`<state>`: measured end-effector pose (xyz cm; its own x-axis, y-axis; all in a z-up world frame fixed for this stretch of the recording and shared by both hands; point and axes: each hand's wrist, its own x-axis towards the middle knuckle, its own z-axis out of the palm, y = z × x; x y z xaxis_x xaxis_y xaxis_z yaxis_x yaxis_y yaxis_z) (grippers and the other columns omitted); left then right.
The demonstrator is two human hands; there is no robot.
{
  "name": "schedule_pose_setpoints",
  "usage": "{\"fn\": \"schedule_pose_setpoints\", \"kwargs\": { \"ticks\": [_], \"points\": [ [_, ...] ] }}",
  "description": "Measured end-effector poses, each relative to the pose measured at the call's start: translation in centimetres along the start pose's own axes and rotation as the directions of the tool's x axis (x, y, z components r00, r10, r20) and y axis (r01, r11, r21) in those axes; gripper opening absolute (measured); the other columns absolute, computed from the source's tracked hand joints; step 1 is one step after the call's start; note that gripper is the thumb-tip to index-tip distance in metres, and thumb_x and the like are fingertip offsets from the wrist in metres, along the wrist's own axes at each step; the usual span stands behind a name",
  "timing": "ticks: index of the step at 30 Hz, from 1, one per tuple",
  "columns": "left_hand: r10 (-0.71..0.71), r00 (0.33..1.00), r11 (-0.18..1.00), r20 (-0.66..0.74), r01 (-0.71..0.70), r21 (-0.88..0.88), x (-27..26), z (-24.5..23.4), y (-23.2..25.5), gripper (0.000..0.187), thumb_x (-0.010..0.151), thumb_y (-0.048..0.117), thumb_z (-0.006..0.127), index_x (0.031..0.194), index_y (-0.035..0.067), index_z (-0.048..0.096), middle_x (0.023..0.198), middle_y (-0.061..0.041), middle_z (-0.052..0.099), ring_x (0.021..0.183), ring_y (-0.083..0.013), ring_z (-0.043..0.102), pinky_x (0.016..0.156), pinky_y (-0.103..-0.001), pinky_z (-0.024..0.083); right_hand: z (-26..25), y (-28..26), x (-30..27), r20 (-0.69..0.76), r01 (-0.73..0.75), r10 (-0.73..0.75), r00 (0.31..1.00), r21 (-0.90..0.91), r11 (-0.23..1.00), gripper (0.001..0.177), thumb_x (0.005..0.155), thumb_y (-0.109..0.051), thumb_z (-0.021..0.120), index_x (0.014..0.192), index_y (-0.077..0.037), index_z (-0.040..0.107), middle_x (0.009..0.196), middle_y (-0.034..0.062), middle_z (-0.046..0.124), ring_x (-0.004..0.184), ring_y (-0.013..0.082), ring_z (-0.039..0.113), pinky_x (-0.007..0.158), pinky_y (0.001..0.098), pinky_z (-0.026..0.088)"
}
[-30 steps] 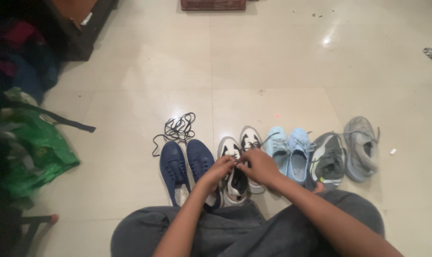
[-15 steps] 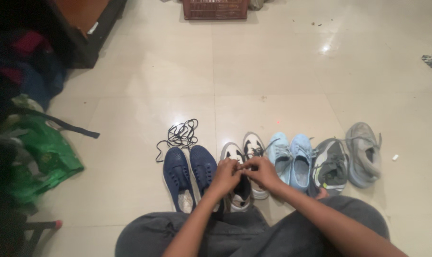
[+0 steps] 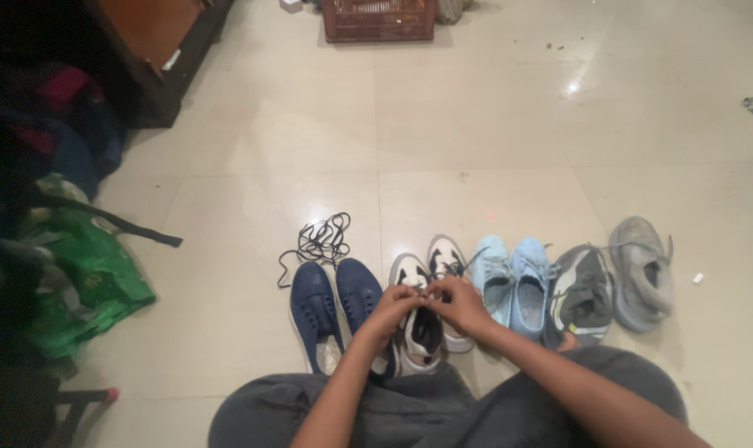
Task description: The person sits on the floor and unlaces a pair of blue sneakers, then begins to re-lace them. The person handles the laces by hand, threading them through the eyelets and tying a knot.
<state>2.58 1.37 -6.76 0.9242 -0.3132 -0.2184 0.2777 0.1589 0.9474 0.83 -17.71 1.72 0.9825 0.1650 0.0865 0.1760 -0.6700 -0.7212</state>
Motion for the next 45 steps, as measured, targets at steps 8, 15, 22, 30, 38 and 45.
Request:
{"fn": "schedule_pose_setpoints", "kwargs": {
  "ticks": [8, 15, 22, 30, 38, 45],
  "points": [
    [0.369, 0.846, 0.702, -0.385, 0.018, 0.712, -0.4, 2.8, -0.7, 0.026, 0.076, 0.032, 0.078, 0.072, 0.006, 0.074, 0.082, -0.014, 0.072, 0.084, -0.0351, 0.064, 0.076, -0.043, 0.046, -0.3, -1.7, -0.8, -0.09, 0.117, -0.122, 0.988, -0.063, 0.991, 0.018, 0.079, -0.027, 0.072, 0.088, -0.013, 0.076, 0.083, 0.0048, 0.072, 0.083, 0.0249, 0.065, 0.077, 0.0412, 0.048],
    [0.154, 0.809, 0.977, -0.568, -0.039, 0.209, -0.2, 2.1, -1.0, 0.023, 0.092, 0.023, 0.073, 0.079, 0.004, 0.069, 0.074, -0.01, 0.067, 0.069, -0.0185, 0.058, 0.063, -0.032, 0.045, -0.4, -1.5, -1.1, -0.107, 0.052, -0.059, 0.993, -0.067, 0.996, 0.019, 0.083, -0.028, 0.07, 0.083, -0.009, 0.072, 0.078, 0.0072, 0.072, 0.079, 0.0259, 0.067, 0.074, 0.0399, 0.051],
    [0.385, 0.849, 0.916, -0.361, -0.303, 0.264, -2.7, 3.6, 4.1, 0.034, 0.089, -0.006, 0.063, 0.117, 0.013, 0.068, 0.086, -0.007, 0.067, 0.079, -0.0113, 0.065, 0.067, -0.029, 0.05, -0.3, -1.2, -0.8, -0.112, 0.022, -0.026, 0.993, -0.039, 0.999, 0.021, 0.08, -0.03, 0.073, 0.085, -0.01, 0.075, 0.078, 0.0092, 0.072, 0.074, 0.0258, 0.069, 0.07, 0.0385, 0.053],
    [0.356, 0.932, 0.904, -0.069, -0.324, 0.278, -3.6, 3.8, 6.5, 0.056, 0.086, -0.013, 0.057, 0.134, 0.016, 0.06, 0.087, -0.006, 0.07, 0.084, -0.0117, 0.067, 0.075, -0.026, 0.053, 1.7, 3.7, 1.0, 0.083, -0.07, 0.058, 0.995, 0.15, 0.986, 0.024, 0.082, -0.03, 0.076, 0.096, -0.011, 0.078, 0.076, 0.0039, 0.069, 0.069, 0.0178, 0.063, 0.064, 0.0317, 0.049],
    [0.267, 0.962, 0.948, -0.053, -0.272, -0.163, -1.5, 1.9, 4.3, 0.078, 0.082, -0.019, 0.053, 0.151, 0.014, 0.041, 0.115, -0.013, 0.074, 0.087, -0.0094, 0.068, 0.069, -0.023, 0.052, -0.3, 6.7, 3.5, 0.44, -0.368, 0.129, 0.889, 0.517, 0.773, 0.015, 0.088, -0.019, 0.068, 0.093, -0.007, 0.076, 0.09, -0.0013, 0.074, 0.08, 0.0054, 0.064, 0.072, 0.0211, 0.049],
    [0.306, 0.952, 0.942, -0.024, -0.306, -0.135, -2.2, 2.7, 5.7, 0.09, 0.089, -0.012, 0.054, 0.164, 0.026, 0.022, 0.136, -0.019, 0.068, 0.09, -0.0137, 0.064, 0.077, -0.025, 0.054, -2.7, 3.7, 3.0, 0.561, -0.482, 0.12, 0.819, 0.56, 0.673, 0.015, 0.094, -0.02, 0.068, 0.103, -0.009, 0.071, 0.083, -0.0062, 0.059, 0.071, 0.0037, 0.051, 0.061, 0.0231, 0.038]
  ]
}}
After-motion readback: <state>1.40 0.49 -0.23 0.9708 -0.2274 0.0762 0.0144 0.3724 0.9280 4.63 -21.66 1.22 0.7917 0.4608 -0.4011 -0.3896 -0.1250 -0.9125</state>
